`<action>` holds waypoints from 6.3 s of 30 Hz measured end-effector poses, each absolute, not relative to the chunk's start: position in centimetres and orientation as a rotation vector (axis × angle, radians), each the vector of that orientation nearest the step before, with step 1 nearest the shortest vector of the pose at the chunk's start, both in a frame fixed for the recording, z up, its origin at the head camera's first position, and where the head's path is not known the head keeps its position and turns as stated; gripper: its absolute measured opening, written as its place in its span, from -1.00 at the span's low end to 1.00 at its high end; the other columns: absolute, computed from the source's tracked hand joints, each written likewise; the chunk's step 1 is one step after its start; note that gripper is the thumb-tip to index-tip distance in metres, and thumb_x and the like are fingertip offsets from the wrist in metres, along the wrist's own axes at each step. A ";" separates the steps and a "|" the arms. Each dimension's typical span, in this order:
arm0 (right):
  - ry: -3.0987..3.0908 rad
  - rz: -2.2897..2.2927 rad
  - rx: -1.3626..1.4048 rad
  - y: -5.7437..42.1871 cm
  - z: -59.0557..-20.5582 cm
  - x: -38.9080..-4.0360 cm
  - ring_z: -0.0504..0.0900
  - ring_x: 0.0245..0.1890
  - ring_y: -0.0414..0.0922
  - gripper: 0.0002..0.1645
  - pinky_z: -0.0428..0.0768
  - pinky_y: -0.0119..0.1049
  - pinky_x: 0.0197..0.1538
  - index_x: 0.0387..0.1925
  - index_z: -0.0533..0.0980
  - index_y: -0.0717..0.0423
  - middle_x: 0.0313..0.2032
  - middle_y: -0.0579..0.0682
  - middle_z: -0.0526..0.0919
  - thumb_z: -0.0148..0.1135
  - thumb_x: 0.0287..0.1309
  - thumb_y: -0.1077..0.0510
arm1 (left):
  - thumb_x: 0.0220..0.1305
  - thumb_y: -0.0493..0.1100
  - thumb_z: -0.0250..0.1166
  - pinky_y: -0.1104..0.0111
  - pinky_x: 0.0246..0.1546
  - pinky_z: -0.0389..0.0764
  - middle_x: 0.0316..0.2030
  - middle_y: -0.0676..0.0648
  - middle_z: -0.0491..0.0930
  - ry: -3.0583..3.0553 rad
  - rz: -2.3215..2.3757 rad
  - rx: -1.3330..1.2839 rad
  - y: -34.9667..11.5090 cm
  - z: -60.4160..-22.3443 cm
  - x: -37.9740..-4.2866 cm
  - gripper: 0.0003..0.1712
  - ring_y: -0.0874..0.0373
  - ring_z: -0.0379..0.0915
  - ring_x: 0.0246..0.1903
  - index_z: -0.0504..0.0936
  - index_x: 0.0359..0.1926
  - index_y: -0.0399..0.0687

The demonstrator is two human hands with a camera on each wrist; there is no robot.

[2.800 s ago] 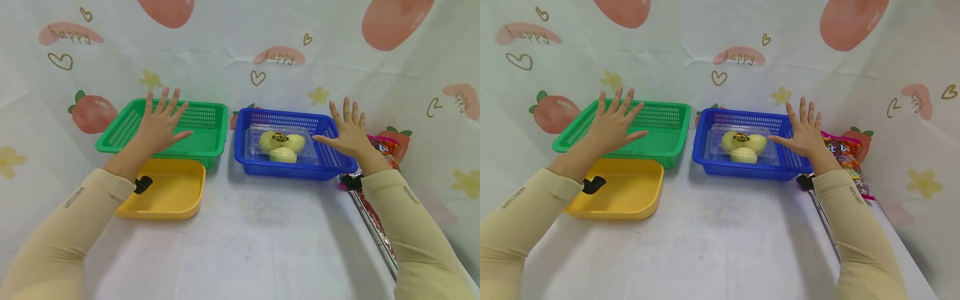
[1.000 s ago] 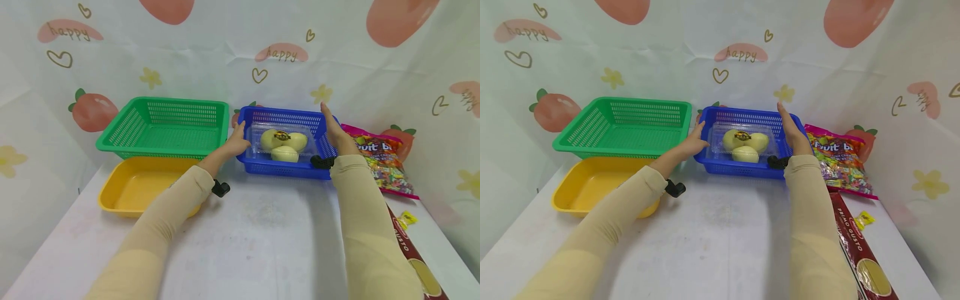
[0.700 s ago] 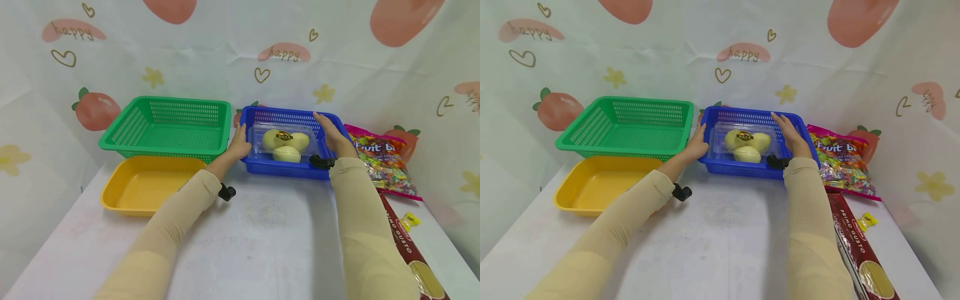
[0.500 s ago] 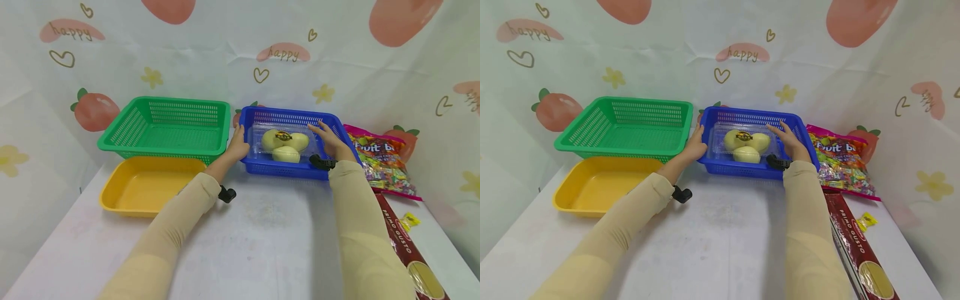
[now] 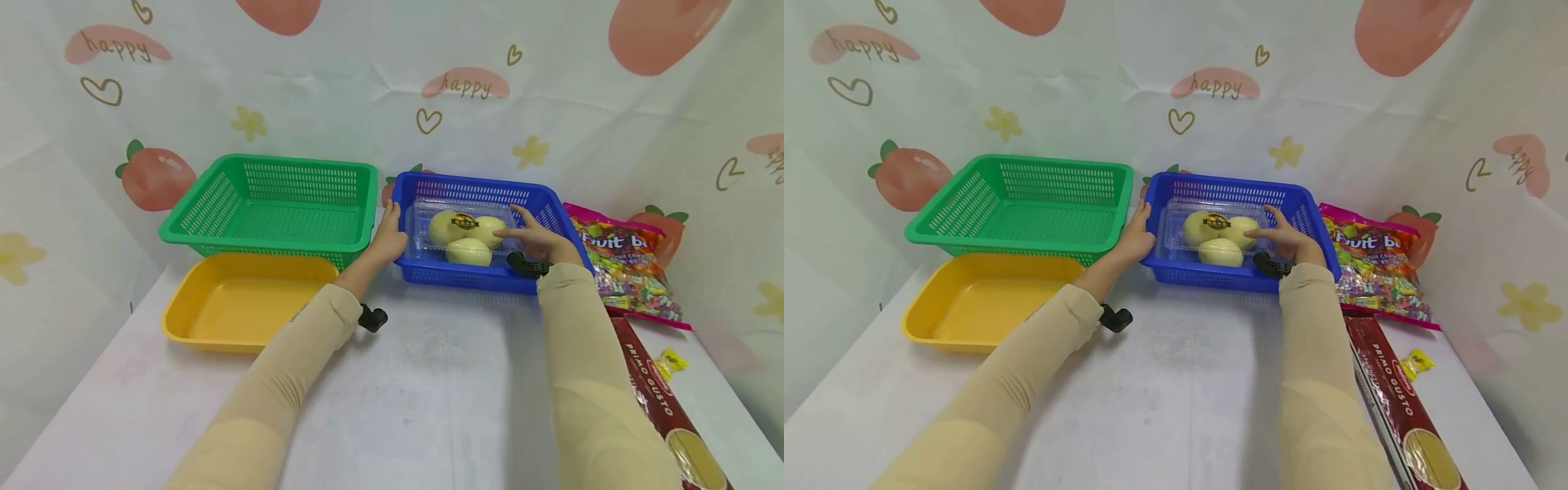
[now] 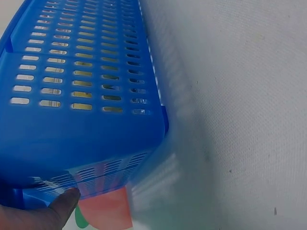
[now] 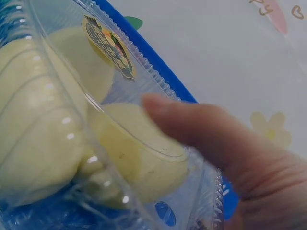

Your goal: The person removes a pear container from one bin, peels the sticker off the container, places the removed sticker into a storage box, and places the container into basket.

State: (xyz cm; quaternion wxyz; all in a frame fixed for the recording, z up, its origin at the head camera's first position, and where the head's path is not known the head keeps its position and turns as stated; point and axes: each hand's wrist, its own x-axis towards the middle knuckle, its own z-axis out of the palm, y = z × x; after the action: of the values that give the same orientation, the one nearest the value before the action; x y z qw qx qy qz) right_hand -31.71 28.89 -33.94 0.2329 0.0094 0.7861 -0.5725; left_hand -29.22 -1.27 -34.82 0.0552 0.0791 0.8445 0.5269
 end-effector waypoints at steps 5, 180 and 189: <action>2.131 -1.413 -0.044 29.3 -34.1 -31.5 -0.73 0.33 0.24 0.23 -0.37 0.38 0.30 0.31 -0.73 -0.34 0.29 -0.04 -0.92 0.09 0.24 0.12 | 0.18 -0.47 -0.15 0.21 0.45 -0.24 0.48 -0.08 -0.43 2.572 1.601 0.236 -1.0 -34.8 -29.3 -0.18 0.02 -0.47 0.46 -0.23 0.44 -0.21; 2.062 -2.187 -0.243 23.4 -30.7 -10.8 0.61 -0.05 -0.34 -0.29 0.66 -0.35 -0.14 0.43 -0.04 -0.31 0.15 -0.23 0.29 -0.10 0.37 0.18 | 0.35 -0.31 -0.10 0.05 0.44 -0.23 0.48 0.11 -0.34 2.168 2.096 0.650 -6.8 -30.6 -11.7 -0.21 0.15 -0.41 0.47 -0.28 0.47 0.04; 1.981 -2.186 -0.398 22.6 -32.5 -9.1 0.66 -0.07 -0.26 -0.29 0.66 -0.27 -0.15 0.45 -0.09 -0.23 0.11 -0.36 0.41 -0.15 0.38 0.23 | 0.35 -0.29 -0.08 0.01 0.36 0.01 0.47 0.14 -0.35 2.088 2.122 0.591 -7.7 -32.5 -9.5 -0.18 0.09 -0.47 0.47 -0.29 0.47 0.15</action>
State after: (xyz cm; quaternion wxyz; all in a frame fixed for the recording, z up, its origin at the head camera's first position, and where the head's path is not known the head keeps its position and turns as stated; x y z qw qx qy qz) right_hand -9.14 22.63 -32.49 0.0822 -0.1331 0.6633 -0.7318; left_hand -9.46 -7.69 -32.51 0.0530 0.1943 0.6870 0.6982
